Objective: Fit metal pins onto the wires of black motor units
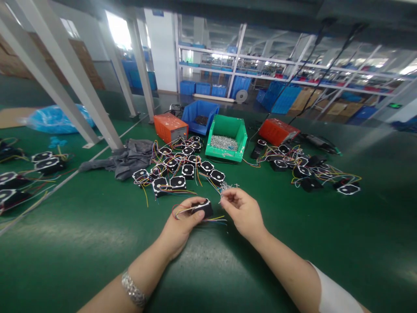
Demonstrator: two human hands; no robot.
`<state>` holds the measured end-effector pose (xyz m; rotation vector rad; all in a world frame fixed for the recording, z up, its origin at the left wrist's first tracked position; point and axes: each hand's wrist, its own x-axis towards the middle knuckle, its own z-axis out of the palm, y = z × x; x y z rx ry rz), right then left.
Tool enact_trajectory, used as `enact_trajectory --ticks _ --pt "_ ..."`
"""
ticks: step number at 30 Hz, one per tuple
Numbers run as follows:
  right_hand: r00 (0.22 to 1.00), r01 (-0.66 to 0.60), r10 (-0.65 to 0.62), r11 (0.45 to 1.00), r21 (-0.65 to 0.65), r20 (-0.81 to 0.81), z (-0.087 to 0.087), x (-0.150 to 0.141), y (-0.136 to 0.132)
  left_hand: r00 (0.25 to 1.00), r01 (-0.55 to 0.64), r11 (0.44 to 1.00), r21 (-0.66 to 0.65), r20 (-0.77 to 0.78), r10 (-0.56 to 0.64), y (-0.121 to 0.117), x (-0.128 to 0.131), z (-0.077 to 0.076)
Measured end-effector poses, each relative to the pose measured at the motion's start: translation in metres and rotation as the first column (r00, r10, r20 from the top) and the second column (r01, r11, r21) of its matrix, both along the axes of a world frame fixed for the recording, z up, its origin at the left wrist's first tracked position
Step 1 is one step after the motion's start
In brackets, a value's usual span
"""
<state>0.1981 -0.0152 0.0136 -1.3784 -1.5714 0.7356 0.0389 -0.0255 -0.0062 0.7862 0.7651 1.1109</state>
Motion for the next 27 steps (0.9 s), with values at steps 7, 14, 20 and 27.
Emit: enact_trajectory --ticks 7,14,20,27 --pt "0.996 -0.074 0.077 0.994 -0.080 0.035 0.000 -0.008 -0.006 0.988 -0.013 0.992 0.125 -0.153 0.032 0.001 0.000 -0.006" --pt "0.945 -0.121 0.108 0.992 0.024 0.309 0.003 -0.011 -0.012 0.969 -0.026 0.985 0.168 -0.240 0.066 -0.001 0.000 -0.008" --pt "0.854 -0.327 0.234 0.936 0.130 0.465 0.008 -0.008 -0.012 0.981 -0.171 0.985 0.039 -0.089 0.174 0.004 0.000 0.000" --pt "0.576 0.125 0.089 0.973 -0.195 0.813 0.007 0.068 0.034 0.985 -0.150 0.983 -0.104 0.068 0.157 0.007 -0.002 0.005"
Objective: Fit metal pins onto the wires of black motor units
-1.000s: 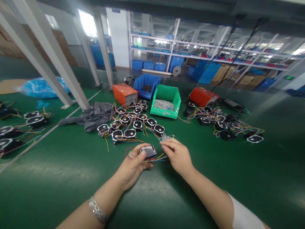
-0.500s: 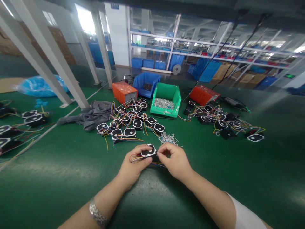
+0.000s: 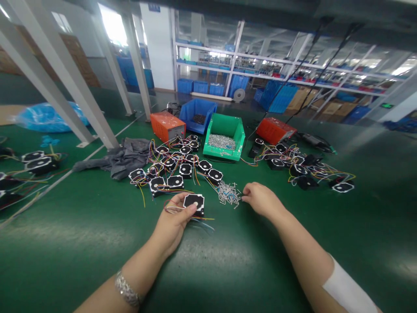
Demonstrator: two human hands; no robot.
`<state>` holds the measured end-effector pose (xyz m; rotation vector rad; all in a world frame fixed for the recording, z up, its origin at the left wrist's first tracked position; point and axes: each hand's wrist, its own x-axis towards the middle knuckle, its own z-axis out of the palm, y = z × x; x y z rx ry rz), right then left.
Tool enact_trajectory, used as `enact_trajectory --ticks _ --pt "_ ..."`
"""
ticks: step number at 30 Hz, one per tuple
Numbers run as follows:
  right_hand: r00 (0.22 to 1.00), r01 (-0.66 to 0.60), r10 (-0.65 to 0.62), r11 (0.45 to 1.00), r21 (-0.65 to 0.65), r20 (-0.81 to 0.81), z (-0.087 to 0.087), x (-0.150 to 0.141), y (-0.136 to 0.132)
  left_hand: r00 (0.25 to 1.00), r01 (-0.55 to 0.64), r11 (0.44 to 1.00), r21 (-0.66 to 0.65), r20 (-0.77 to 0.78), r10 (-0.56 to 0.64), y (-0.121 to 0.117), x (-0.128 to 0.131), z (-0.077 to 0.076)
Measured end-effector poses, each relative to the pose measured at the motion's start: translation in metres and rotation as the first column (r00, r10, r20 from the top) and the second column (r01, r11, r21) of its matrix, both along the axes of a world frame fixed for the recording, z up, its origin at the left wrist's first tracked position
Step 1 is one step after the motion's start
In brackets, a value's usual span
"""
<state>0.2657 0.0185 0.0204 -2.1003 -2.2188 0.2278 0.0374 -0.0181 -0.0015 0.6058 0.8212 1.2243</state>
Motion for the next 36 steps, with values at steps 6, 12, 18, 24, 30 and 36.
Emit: enact_trajectory --ticks 6,12,18,24,30,36 --pt "0.996 -0.092 0.089 0.988 -0.126 -0.031 -0.010 0.017 0.008 0.995 0.095 0.991 -0.096 0.021 -0.093 -0.001 -0.002 -0.003" --pt "0.914 -0.130 0.085 0.988 -0.088 -0.397 0.005 -0.019 -0.008 0.990 0.137 0.979 -0.152 0.049 -0.131 -0.002 -0.001 -0.004" --pt "0.399 -0.289 -0.053 0.940 -0.181 -0.915 0.007 -0.061 -0.029 0.993 0.115 0.983 -0.143 0.041 -0.110 -0.002 0.000 -0.004" --pt "0.400 -0.225 -0.060 0.961 -0.162 -0.915 -0.003 -0.063 -0.027 0.995 0.103 0.987 -0.122 0.004 -0.103 -0.001 -0.003 -0.001" --pt "0.407 -0.220 -0.062 0.962 -0.163 -0.911 -0.002 -0.064 -0.028 0.995 0.097 0.988 -0.122 -0.007 -0.099 -0.002 -0.002 0.000" --pt "0.427 -0.188 -0.080 0.966 -0.175 -0.901 -0.003 -0.071 -0.030 0.993 0.109 0.988 -0.114 -0.027 -0.112 -0.004 0.000 -0.002"
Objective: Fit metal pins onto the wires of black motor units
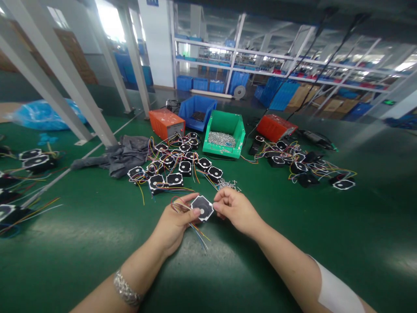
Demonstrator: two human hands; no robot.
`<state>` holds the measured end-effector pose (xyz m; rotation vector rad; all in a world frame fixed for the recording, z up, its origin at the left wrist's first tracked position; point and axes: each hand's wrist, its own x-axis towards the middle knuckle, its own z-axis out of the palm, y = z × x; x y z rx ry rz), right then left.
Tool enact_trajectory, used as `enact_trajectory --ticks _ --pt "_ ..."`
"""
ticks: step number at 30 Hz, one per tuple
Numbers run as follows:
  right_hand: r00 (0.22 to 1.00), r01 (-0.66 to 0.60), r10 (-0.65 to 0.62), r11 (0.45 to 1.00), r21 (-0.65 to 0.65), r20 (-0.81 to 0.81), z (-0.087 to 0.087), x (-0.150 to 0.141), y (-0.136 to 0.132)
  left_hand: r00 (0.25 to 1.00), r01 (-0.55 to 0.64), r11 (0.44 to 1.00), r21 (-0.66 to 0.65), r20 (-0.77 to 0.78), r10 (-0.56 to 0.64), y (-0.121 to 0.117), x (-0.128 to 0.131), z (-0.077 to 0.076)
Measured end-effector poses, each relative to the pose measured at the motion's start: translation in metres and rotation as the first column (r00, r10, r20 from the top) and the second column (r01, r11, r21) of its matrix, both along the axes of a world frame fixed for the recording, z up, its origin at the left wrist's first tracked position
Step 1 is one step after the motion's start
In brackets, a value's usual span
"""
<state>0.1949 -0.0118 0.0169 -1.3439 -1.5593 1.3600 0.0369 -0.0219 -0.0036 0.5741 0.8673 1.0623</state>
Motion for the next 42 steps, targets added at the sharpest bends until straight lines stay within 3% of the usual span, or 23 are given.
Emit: enact_trajectory --ticks 4,7,10,12,14,16,24,28,30,32,34,36,38,42 --pt "1.000 0.002 -0.002 1.000 -0.003 0.016 0.005 0.009 0.006 1.000 0.004 1.000 0.024 0.022 -0.005 0.001 0.001 -0.002" --pt "0.934 0.026 -0.076 0.989 0.146 0.348 0.015 0.030 0.015 0.999 0.009 1.000 0.026 0.048 -0.010 0.001 0.001 -0.002" --pt "0.643 -0.181 -0.040 0.962 0.203 0.765 0.021 0.052 0.019 0.999 0.020 1.000 -0.018 0.035 -0.020 0.002 0.001 -0.004" --pt "0.455 -0.317 -0.005 0.934 0.167 0.891 0.019 0.058 0.019 0.999 0.037 0.999 -0.038 0.028 -0.036 0.002 0.000 -0.004" --pt "0.341 -0.401 0.000 0.904 0.145 0.940 0.014 0.058 0.018 0.998 0.054 0.998 -0.038 0.039 -0.052 0.002 0.000 -0.005" --pt "0.278 -0.451 0.000 0.883 0.131 0.961 0.008 0.053 0.016 0.997 0.061 0.997 -0.044 0.052 -0.058 0.002 0.000 -0.004" --pt "0.194 -0.513 -0.031 0.849 0.128 0.980 -0.001 0.035 0.016 0.993 0.115 0.993 -0.032 0.012 -0.114 0.000 0.000 -0.001" --pt "0.228 -0.531 0.002 0.839 0.123 0.974 -0.002 0.036 0.014 0.988 0.147 0.989 0.007 -0.038 -0.147 0.001 -0.003 -0.003" --pt "0.313 -0.505 0.004 0.848 0.163 0.950 -0.001 0.034 0.012 0.988 0.150 0.988 0.025 -0.046 -0.149 0.001 -0.005 -0.003" --pt "0.507 -0.421 -0.010 0.870 0.257 0.862 0.001 0.029 0.011 0.986 0.160 0.986 0.041 -0.044 -0.158 0.001 -0.005 -0.003" --pt "0.750 -0.276 -0.019 0.900 0.339 0.661 0.003 0.021 0.008 0.983 0.183 0.982 0.054 -0.043 -0.181 0.001 -0.005 -0.004" --pt "0.899 -0.152 -0.028 0.916 0.372 0.436 0.004 0.013 0.004 0.977 0.210 0.976 0.064 -0.043 -0.207 0.000 -0.004 -0.005" --pt "0.946 -0.089 -0.050 0.910 0.405 0.320 0.005 0.006 0.000 0.975 0.223 0.972 0.070 -0.044 -0.220 -0.001 -0.004 -0.005" --pt "0.950 -0.030 -0.113 0.894 0.447 0.290 0.007 0.000 -0.005 0.973 0.230 0.970 0.074 -0.041 -0.228 -0.002 -0.004 -0.005"
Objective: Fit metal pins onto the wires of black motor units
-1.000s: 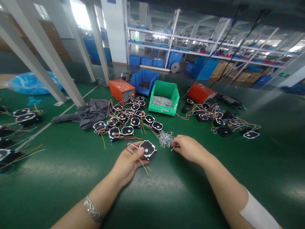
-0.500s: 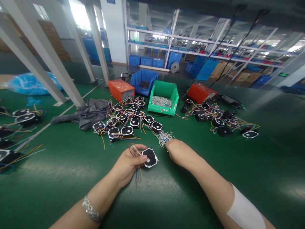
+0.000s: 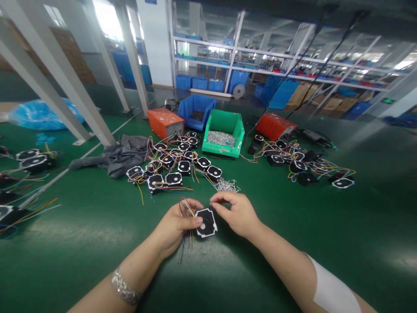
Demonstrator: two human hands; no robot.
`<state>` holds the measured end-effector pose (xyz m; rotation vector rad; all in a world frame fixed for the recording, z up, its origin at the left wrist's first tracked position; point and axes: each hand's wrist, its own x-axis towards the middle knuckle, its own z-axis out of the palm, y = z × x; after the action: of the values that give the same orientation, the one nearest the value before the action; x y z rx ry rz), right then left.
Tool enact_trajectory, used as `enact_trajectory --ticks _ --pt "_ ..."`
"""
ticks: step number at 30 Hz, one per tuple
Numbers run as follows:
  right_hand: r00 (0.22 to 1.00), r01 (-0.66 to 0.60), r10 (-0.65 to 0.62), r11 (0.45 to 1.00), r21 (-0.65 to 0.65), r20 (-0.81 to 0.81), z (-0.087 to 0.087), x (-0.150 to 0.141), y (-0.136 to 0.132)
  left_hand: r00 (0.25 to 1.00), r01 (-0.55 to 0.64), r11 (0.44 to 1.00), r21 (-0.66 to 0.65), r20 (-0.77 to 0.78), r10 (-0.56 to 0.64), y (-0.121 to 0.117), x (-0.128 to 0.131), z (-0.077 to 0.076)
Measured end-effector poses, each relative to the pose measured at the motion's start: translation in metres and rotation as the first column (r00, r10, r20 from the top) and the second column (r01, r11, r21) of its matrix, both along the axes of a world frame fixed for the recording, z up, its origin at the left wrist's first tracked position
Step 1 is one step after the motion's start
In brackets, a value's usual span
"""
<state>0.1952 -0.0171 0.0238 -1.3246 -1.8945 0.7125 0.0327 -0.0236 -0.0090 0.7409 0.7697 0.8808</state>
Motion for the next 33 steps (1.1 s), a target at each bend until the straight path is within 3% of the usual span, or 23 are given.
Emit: enact_trajectory --ticks 6,13,16,21,25,27,30,33 --pt "0.998 -0.031 0.028 0.998 0.051 0.051 0.002 0.001 0.000 1.000 0.002 1.000 0.005 0.006 -0.002 0.000 0.000 0.000" --pt "0.960 -0.196 0.112 0.923 0.332 0.257 -0.009 0.005 -0.002 1.000 -0.010 1.000 -0.012 0.018 0.010 0.001 -0.001 0.002" --pt "0.951 -0.251 0.179 0.924 0.288 0.254 -0.009 0.005 0.000 0.999 -0.019 0.999 -0.028 0.026 0.020 0.002 -0.001 0.003" --pt "0.933 -0.306 0.285 0.950 0.064 0.219 0.002 0.010 0.005 0.996 -0.060 0.993 -0.099 0.057 0.066 0.004 -0.001 0.004" --pt "0.902 -0.286 0.264 0.958 0.016 0.343 0.009 0.021 0.010 0.988 -0.111 0.979 -0.172 0.084 0.127 0.006 -0.001 0.003" --pt "0.843 -0.295 0.247 0.955 0.026 0.479 0.008 0.025 0.012 0.988 -0.114 0.978 -0.176 0.082 0.130 0.007 -0.001 0.003" --pt "0.684 -0.371 0.281 0.929 -0.011 0.673 0.002 0.024 0.011 0.996 -0.075 0.987 -0.139 0.029 0.080 0.005 0.000 0.005" --pt "0.585 -0.390 0.273 0.920 -0.030 0.763 -0.004 0.019 0.006 0.996 -0.017 0.998 -0.054 -0.083 0.013 0.002 0.000 0.007"
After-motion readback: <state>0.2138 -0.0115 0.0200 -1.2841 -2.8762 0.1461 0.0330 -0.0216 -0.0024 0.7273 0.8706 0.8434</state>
